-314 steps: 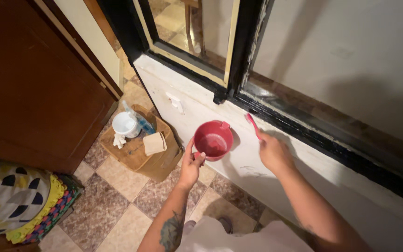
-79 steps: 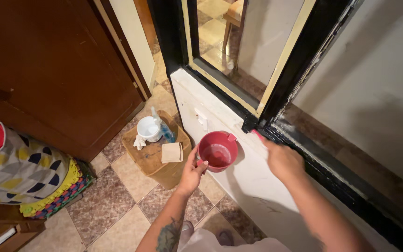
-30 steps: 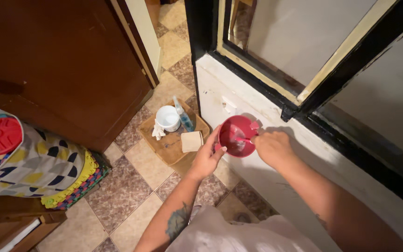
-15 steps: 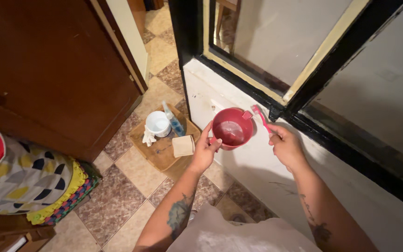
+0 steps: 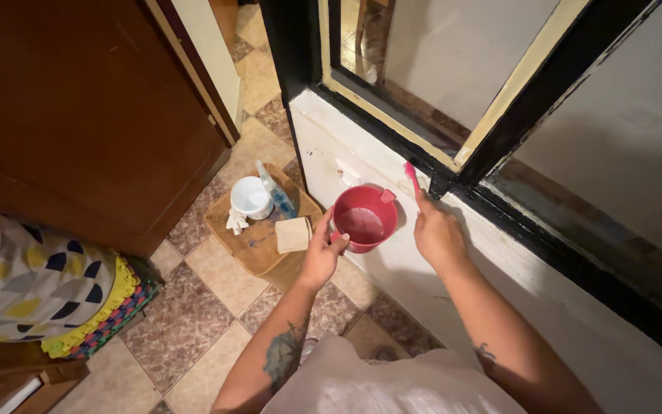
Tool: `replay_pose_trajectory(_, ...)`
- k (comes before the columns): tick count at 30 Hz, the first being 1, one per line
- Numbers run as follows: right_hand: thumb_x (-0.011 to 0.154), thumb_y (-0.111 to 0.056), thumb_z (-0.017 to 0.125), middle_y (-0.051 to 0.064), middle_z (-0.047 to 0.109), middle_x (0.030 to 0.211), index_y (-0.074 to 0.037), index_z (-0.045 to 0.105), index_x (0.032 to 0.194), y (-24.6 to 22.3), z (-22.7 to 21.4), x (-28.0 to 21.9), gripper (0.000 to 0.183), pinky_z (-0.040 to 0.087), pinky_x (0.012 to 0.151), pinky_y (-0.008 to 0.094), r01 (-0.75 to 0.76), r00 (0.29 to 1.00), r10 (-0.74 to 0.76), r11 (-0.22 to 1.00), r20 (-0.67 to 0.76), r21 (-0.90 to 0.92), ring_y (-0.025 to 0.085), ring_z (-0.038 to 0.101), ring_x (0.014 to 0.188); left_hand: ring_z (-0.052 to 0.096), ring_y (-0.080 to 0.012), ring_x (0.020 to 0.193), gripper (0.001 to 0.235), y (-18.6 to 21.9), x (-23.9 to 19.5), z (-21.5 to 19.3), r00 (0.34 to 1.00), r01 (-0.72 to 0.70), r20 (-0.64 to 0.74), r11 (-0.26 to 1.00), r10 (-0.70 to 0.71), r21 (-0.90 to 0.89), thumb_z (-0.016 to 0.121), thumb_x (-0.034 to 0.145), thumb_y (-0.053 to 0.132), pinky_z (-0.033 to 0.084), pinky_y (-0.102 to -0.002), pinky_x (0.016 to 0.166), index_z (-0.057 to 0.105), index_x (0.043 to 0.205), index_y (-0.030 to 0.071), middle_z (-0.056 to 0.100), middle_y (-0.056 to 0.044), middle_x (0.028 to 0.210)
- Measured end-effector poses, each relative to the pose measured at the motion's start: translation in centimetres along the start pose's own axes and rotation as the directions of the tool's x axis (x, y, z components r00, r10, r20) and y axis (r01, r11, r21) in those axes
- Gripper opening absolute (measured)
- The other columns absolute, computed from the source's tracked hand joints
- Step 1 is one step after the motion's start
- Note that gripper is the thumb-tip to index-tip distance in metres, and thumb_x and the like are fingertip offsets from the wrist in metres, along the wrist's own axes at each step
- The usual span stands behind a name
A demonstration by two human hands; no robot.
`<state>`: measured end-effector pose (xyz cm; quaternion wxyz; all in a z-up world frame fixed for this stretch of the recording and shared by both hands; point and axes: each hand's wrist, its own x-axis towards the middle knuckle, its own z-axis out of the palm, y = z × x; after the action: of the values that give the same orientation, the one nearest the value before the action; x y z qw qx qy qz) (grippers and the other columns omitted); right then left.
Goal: The person holds a red bucket in the left hand and uses a small pink brush in the right hand to apply black paint along the lower edge of a window frame. The person repeatedly dips the brush into the bucket and continues painting the frame's bottom edge from right to left.
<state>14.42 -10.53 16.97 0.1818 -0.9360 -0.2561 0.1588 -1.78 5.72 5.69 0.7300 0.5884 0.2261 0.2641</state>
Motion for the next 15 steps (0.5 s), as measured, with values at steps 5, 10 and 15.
replay_pose_trajectory(5, 0.101, -0.018, 0.043, 0.022, 0.075, 0.114, -0.031, 0.049, 0.155, 3.8, 1.3, 0.7, 0.056, 0.059, 0.091, 0.055, 0.035, 0.999, -0.027, 0.964, 0.036, -0.263, 0.038, 0.074, 0.106, 0.056, -0.0124, 0.059, 0.075, -1.2, 0.4, -0.2, 1.000, -0.003, -0.015, 1.000, 0.003, -0.009, 0.063, 0.091, -0.005, 0.050, -0.023, 0.054, 0.033, 0.157, 0.014, 0.063, -0.011, 0.077)
replay_pose_trajectory(10, 0.102, -0.018, 0.037, 0.026, 0.072, 0.119, -0.024, 0.041, 0.159, -0.5, -0.5, -1.8, 0.057, 0.056, 0.092, 0.060, 0.083, 0.995, -0.067, 0.968, 0.073, -0.235, 0.042, 0.072, 0.109, 0.056, -0.0117, 0.060, 0.074, -2.3, 0.5, 0.1, 1.000, -0.004, -0.020, 1.000, 0.004, -0.002, 0.063, 0.091, -0.005, 0.050, -0.023, 0.054, 0.034, 0.156, 0.013, 0.065, -0.012, 0.082)
replay_pose_trajectory(15, 0.102, -0.016, 0.036, 0.023, 0.070, 0.125, -0.024, 0.045, 0.157, 1.9, -0.9, -1.4, 0.057, 0.056, 0.094, 0.058, 0.123, 0.988, -0.077, 0.922, 0.137, -0.367, 0.044, 0.073, 0.106, 0.056, -0.0121, 0.056, 0.074, -2.4, 0.9, 0.1, 1.000, -0.005, -0.027, 1.000, 0.006, 0.019, 0.064, 0.091, -0.002, 0.045, -0.021, 0.050, 0.034, 0.157, 0.016, 0.063, -0.009, 0.075)
